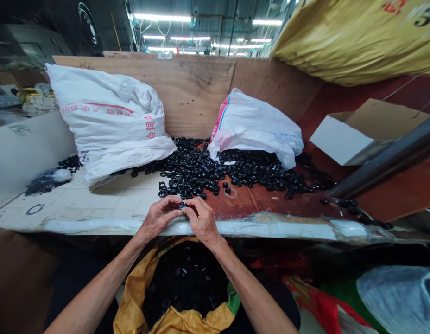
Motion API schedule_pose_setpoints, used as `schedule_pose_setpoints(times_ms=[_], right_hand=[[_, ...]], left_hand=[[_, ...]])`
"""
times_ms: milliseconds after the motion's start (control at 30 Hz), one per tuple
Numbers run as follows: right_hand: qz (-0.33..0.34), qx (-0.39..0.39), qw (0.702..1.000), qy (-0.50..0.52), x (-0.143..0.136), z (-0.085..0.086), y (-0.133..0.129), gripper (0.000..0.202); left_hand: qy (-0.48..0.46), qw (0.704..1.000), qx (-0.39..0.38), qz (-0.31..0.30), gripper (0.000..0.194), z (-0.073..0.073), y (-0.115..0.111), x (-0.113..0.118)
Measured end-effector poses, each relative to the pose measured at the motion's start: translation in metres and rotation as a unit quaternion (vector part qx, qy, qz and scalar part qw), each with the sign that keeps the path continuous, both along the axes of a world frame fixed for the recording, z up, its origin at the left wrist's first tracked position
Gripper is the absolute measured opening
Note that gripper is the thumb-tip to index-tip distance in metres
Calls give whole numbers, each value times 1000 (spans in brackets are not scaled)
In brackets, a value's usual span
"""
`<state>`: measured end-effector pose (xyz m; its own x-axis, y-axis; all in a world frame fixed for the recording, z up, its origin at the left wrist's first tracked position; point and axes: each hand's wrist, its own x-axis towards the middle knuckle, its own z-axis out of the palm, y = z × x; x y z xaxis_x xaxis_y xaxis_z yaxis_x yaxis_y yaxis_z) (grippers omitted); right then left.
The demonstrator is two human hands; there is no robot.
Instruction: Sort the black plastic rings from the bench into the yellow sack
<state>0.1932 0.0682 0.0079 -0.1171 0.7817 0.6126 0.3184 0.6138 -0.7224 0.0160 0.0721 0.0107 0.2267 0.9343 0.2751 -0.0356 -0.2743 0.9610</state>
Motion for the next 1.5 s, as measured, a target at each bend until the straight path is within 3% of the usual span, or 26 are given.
schedule_pose_setpoints(times_ms=[533,733,900,1133,1267,1367,1500], right_hand=[[53,-20,997,51,3,-5,1,13],[0,-40,999,30,2,-6,1,15],[-30,-7,999,-16,-1,-4,-2,16],[-20,39,996,-83,2,-1,-3,16],[-76,58,984,-149,1,-1,-1,36],[-60,48,989,-126,1,-1,-3,20],[-40,50,993,-104,2,0,-6,21]], left_hand=[[-19,998,-61,18,29,1,2,1],[-2,1000,-31,0,29,0,1,-1],[17,1000,17,0,25,4,-2,0],[-22,1000,-14,10,29,3,-2,0],[-15,1000,-5,7,29,0,-1,0],[-14,1000,-8,24,30,-1,-1,0],[-8,1000,5,-4,29,2,-2,0]])
